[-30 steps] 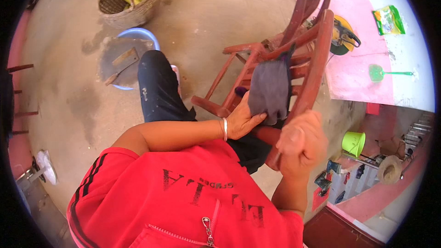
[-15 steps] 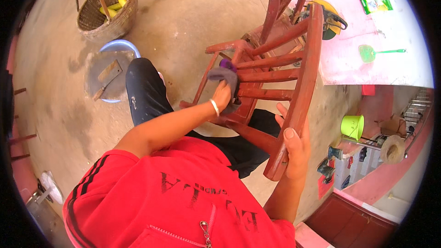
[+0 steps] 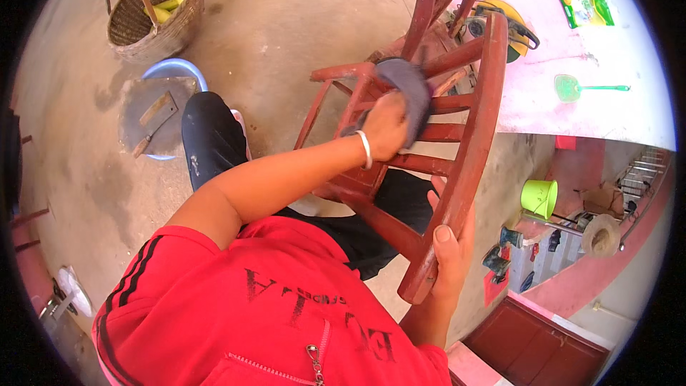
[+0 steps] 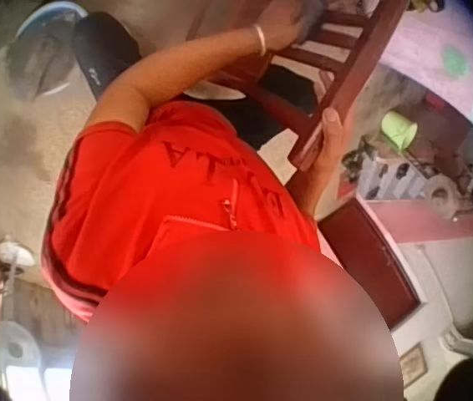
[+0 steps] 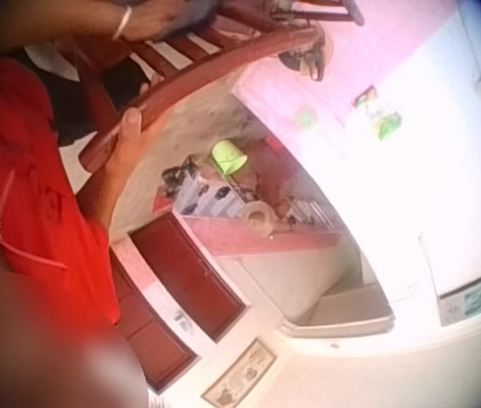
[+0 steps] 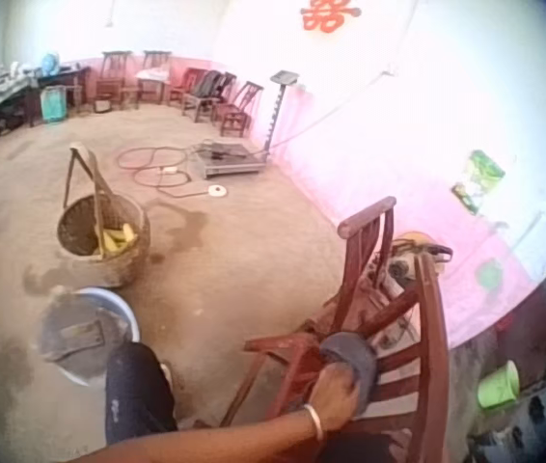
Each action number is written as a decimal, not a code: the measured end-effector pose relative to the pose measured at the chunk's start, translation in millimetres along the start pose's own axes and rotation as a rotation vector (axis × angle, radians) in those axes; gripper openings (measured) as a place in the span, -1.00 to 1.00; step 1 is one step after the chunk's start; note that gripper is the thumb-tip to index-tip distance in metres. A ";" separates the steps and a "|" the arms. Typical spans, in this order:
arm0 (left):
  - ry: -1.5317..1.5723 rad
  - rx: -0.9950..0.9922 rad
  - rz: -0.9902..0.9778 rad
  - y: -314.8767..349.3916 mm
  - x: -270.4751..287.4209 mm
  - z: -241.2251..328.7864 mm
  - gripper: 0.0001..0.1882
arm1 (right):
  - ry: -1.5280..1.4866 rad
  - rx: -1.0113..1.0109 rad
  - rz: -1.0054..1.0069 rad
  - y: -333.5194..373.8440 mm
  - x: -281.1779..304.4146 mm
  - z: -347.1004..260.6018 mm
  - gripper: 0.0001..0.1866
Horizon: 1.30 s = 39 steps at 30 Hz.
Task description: Cleaning a chair with a cloth and then slicing cucumbers on a wooden board.
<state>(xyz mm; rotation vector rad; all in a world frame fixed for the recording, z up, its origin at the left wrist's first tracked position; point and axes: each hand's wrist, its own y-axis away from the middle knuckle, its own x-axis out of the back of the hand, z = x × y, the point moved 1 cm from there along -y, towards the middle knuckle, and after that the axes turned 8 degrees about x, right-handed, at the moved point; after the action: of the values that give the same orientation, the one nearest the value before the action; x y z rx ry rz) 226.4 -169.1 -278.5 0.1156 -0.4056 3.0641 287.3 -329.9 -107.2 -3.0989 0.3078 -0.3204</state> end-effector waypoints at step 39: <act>-0.169 0.697 0.278 -54.4 -14.4 -162.6 -0.63 | 0.050 -0.081 0.290 2.7 -37.9 -16.2 0.26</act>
<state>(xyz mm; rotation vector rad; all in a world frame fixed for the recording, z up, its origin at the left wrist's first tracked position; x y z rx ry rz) 232.9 -74.7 -422.2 0.3683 0.7172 3.3166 247.1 -325.0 -99.1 -3.0647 0.7788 -0.3859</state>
